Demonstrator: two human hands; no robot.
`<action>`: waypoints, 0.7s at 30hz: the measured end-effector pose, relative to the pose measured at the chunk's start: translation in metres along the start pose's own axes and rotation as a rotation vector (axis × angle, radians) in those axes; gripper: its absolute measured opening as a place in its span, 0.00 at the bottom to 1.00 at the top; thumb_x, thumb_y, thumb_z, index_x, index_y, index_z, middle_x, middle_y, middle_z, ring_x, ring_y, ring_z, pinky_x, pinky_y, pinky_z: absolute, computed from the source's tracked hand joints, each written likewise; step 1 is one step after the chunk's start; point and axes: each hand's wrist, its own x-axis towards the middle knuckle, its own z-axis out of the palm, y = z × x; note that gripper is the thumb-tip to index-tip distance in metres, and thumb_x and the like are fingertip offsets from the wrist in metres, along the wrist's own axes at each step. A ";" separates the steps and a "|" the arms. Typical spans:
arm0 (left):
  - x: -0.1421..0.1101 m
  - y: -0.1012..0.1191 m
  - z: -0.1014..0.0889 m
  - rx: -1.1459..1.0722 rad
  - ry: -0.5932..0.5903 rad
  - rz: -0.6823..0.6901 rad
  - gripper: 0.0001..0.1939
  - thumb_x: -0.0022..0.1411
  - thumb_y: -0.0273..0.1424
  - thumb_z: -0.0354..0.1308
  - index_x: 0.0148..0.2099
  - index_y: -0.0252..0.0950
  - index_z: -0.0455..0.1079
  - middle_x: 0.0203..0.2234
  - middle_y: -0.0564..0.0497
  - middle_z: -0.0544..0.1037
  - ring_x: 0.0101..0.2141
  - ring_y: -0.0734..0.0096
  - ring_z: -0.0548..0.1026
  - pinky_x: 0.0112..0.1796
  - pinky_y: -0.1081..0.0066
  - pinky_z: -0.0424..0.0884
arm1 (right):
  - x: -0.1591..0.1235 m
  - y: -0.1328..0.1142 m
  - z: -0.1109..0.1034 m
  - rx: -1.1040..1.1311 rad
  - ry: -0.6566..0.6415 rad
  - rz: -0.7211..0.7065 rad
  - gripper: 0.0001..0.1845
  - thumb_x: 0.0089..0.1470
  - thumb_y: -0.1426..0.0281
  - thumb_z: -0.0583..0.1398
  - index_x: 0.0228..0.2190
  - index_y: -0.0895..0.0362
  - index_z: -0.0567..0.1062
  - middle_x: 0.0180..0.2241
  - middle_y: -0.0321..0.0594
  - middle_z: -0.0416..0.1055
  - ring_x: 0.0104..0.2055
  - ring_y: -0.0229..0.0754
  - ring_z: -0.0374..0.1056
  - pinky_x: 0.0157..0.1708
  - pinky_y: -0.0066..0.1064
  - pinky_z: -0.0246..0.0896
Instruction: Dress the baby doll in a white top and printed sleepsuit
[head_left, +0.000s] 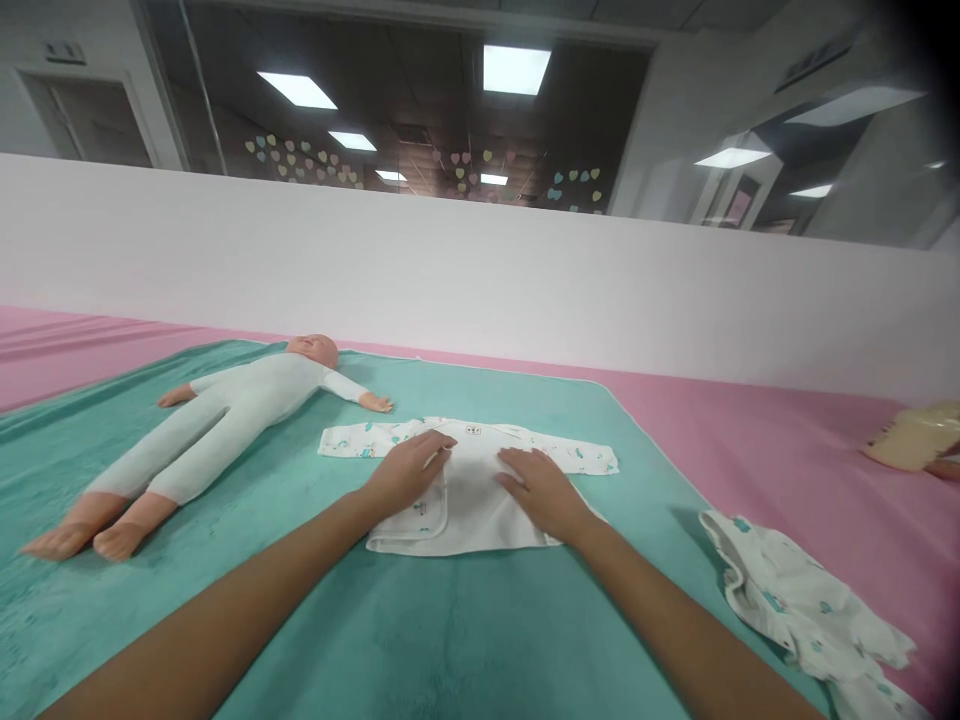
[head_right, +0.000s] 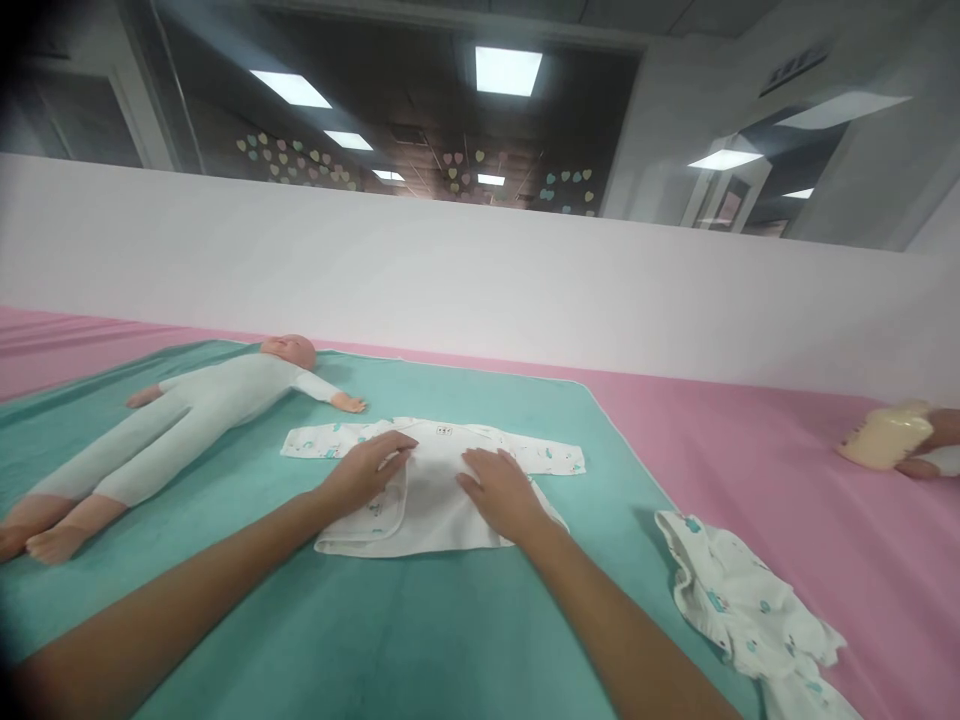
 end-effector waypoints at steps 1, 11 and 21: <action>-0.001 0.004 0.002 -0.030 -0.063 0.040 0.16 0.64 0.35 0.42 0.50 0.43 0.65 0.46 0.51 0.71 0.47 0.67 0.68 0.47 0.68 0.62 | 0.000 -0.003 0.004 -0.008 -0.034 -0.021 0.25 0.59 0.55 0.43 0.53 0.50 0.63 0.56 0.36 0.59 0.59 0.42 0.52 0.61 0.40 0.36; -0.002 -0.006 0.007 -0.017 -0.061 -0.053 0.15 0.63 0.39 0.43 0.44 0.41 0.67 0.38 0.49 0.71 0.38 0.67 0.69 0.39 0.69 0.63 | 0.008 0.037 0.006 -0.109 0.147 0.236 0.19 0.55 0.63 0.50 0.47 0.54 0.66 0.56 0.41 0.58 0.58 0.45 0.51 0.58 0.43 0.37; 0.035 -0.023 0.023 0.237 0.011 -0.639 0.20 0.58 0.44 0.46 0.47 0.36 0.59 0.39 0.40 0.72 0.39 0.51 0.72 0.32 0.65 0.62 | 0.009 0.051 0.001 -0.083 0.261 0.385 0.11 0.51 0.63 0.51 0.34 0.54 0.69 0.38 0.39 0.68 0.41 0.43 0.62 0.37 0.32 0.54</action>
